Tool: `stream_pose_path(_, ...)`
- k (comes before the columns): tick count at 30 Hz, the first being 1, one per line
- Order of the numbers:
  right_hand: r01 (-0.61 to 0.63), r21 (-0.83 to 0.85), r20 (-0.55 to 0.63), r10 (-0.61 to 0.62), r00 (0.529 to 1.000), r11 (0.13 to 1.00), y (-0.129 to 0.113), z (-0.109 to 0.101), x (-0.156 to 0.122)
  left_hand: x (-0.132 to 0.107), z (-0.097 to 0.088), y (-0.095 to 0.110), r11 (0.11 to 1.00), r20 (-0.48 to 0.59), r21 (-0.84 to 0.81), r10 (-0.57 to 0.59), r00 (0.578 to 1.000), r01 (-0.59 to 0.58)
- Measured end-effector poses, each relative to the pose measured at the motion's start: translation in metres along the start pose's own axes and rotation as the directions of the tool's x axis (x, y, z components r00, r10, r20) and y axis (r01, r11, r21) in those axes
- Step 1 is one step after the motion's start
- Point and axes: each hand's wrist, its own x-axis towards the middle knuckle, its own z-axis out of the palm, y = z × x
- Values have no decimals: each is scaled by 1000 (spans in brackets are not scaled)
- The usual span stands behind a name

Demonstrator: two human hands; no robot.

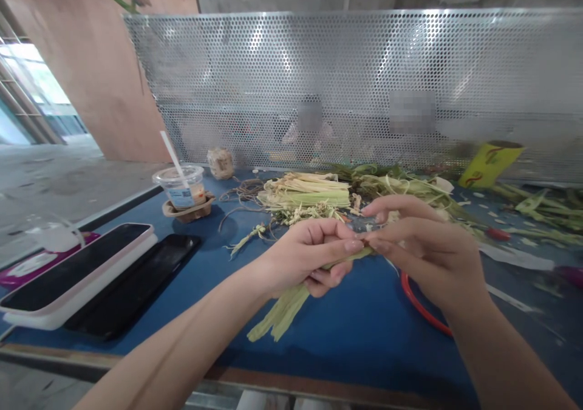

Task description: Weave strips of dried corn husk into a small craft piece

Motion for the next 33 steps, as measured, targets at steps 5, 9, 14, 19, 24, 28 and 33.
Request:
stream_pose_path(5,60,-85,23,-58,998,995,-3,-2,2,0,1,0,997,-57,80,12,998,-7)
stream_pose_path(9,34,-135,-3,-34,999,990,-4,-3,0,-1,4,-1,969,-110,237,104,988,-75)
stream_pose_path(14,-61,-133,-96,48,994,989,-6,5,-4,-2,9,-4,840,-211,503,350,913,-206)
stream_pose_path(19,-124,-126,-187,99,977,984,-8,13,-4,-2,11,-9,675,-209,698,509,835,-237)
stream_pose_path(24,-165,-122,-192,140,971,979,-5,13,-6,-2,11,-9,657,-207,722,505,838,-217)
stream_pose_path(28,-171,-155,-186,141,972,973,-5,11,-7,-1,11,-3,810,-228,566,334,915,-154)
stream_pose_path(33,-175,14,-181,175,968,984,-2,10,-7,-1,9,0,922,-236,371,205,950,-107)
